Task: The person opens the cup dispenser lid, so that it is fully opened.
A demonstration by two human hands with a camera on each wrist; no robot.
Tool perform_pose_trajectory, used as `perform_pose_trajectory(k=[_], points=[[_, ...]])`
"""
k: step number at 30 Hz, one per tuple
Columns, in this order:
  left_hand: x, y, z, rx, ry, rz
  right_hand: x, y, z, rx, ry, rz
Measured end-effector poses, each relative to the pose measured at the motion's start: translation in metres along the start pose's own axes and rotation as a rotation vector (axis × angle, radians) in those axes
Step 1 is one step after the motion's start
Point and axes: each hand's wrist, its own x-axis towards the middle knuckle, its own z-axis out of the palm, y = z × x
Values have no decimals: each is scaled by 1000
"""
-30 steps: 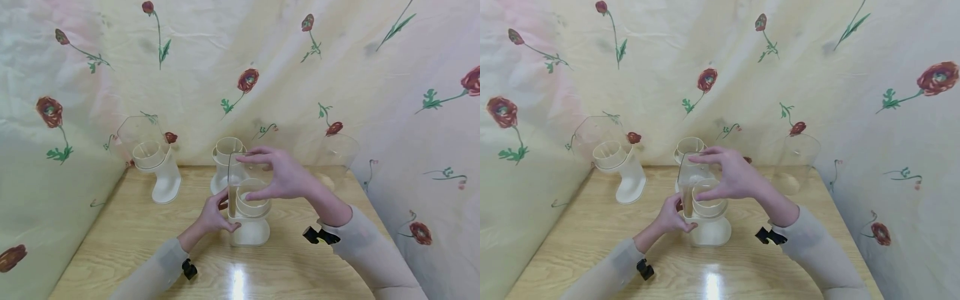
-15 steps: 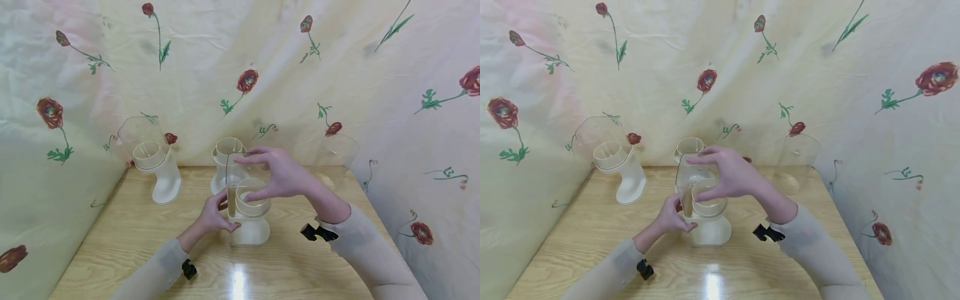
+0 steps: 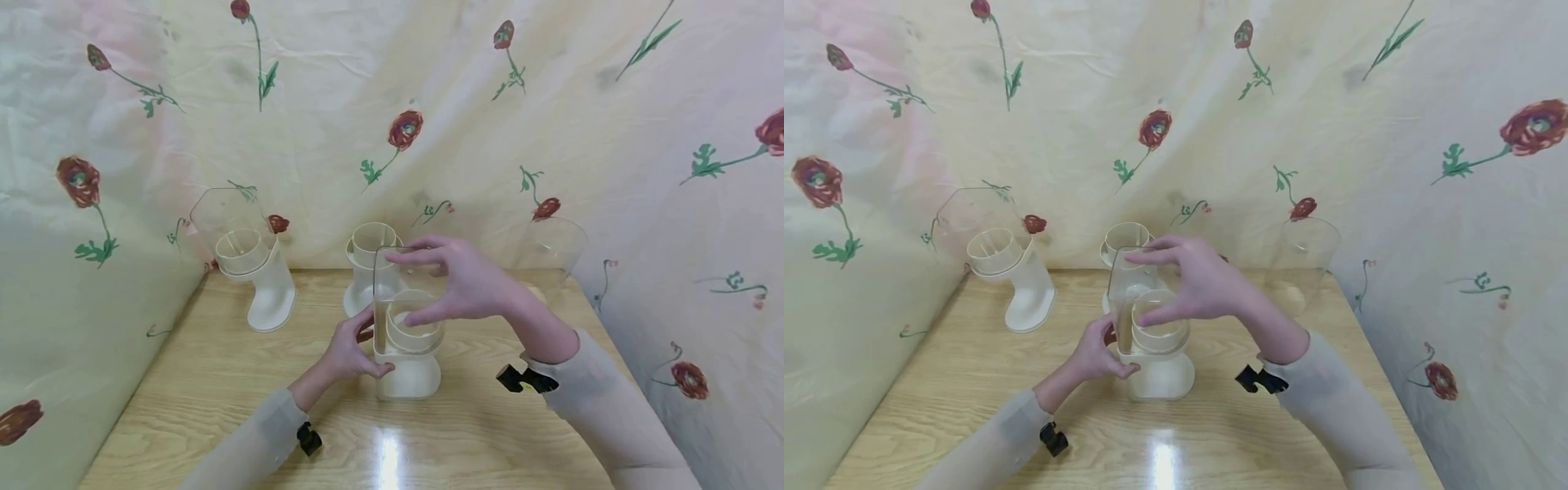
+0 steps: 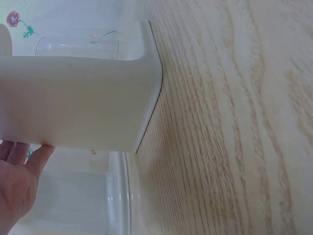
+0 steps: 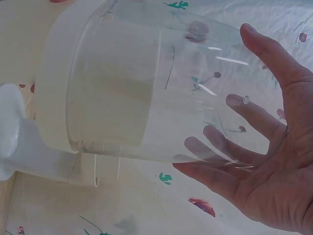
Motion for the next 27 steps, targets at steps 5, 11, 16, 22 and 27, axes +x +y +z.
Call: perform_pose_trajectory(k=[5,11,16,22,27], points=[[1,0,0,10,-4,-4,-5,3,1,36,16,-15],[4,0,0,29,-14,33,-12,7,3,22,56,-63],[5,-1,-2,42,-5,49,-15,6,6,-26,109,-93],[5,-3,-2,19,11,37,-11,1,7,-57,111,-88],[4,-3,-1,32,25,17,-6,-5,6,-81,81,-66]])
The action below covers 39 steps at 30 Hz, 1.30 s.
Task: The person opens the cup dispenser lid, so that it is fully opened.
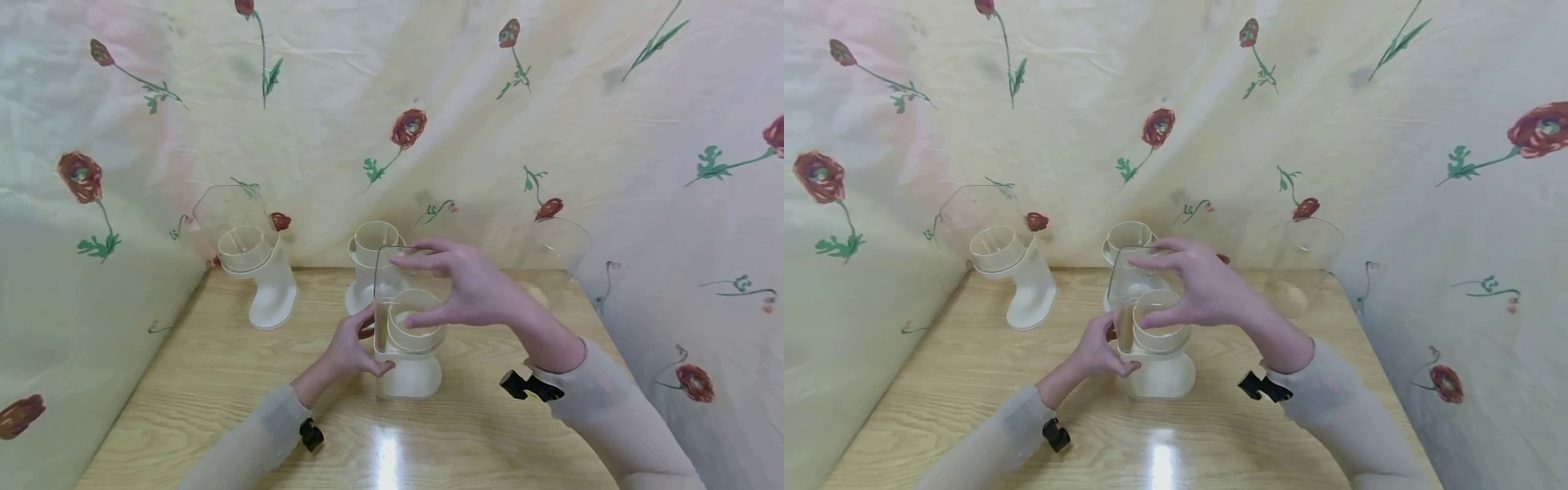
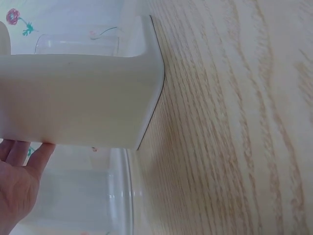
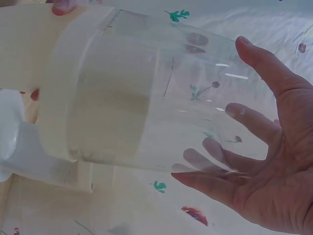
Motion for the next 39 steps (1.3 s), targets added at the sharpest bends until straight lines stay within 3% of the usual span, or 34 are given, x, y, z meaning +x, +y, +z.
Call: perform_pose_trajectory(k=[6,15,25,33,39], points=[[1,1,1,18,3,-3,7,-3,-3,-9,-32,7],[-1,2,-3,-4,-3,0,5,3,-8,86,-25,25],[0,-2,-4,-4,-13,52,2,9,-9,101,-20,-34],[-6,-4,-4,-32,-40,22,-7,15,-10,133,0,-93],[-4,-4,-4,-45,-65,-2,-10,10,-10,143,22,-26]])
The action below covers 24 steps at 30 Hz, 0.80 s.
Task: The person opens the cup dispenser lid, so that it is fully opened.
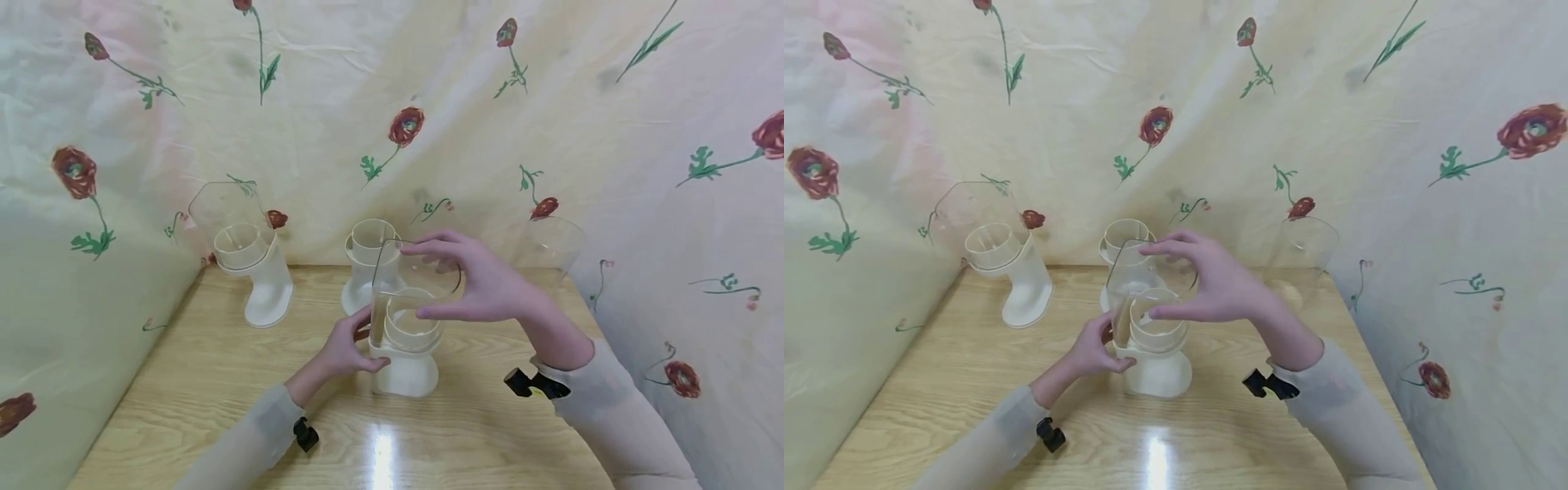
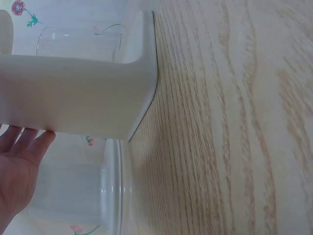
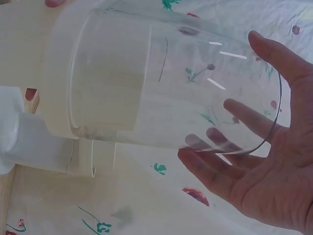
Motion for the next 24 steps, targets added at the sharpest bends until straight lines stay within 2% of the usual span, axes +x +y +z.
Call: perform_pose_trajectory(k=[3,6,15,24], points=[[0,0,-1,-9,-6,-15,-2,-5,3,-25,20,35],[1,0,-2,-15,-11,-25,-4,-7,4,-44,22,37],[2,0,-3,-14,-18,-59,-1,-11,0,-8,35,90],[3,-1,-2,-18,-10,-60,3,-14,-1,-49,32,84]])
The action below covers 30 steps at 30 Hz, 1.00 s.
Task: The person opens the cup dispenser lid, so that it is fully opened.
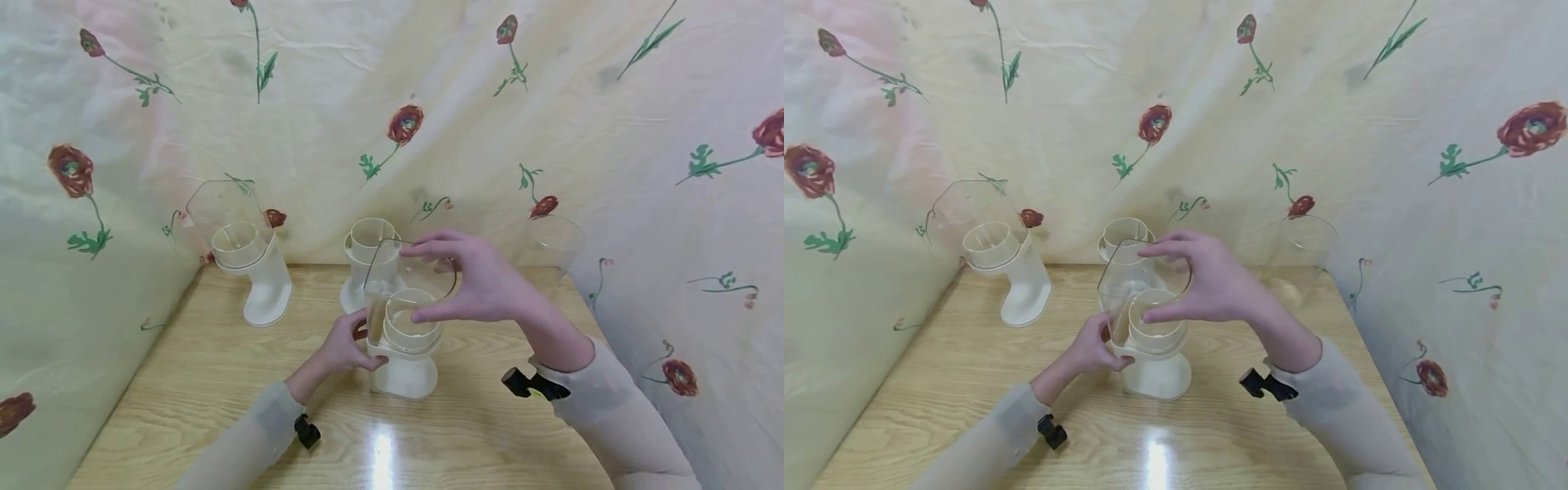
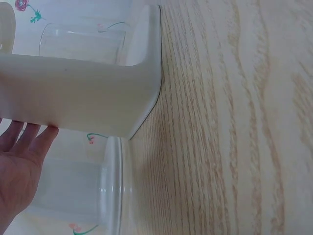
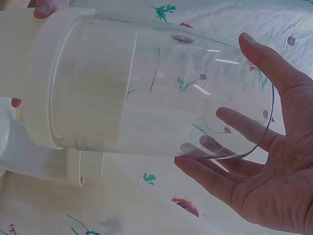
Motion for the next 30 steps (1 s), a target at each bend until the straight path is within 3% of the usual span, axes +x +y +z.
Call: perform_pose_trajectory(k=[13,23,30], points=[[-1,0,0,-37,-21,21,-9,7,-3,58,10,6],[-2,-1,0,-24,-20,16,-8,5,-5,18,30,-19],[-2,-1,0,-22,-16,15,-4,1,-6,-4,31,24]])
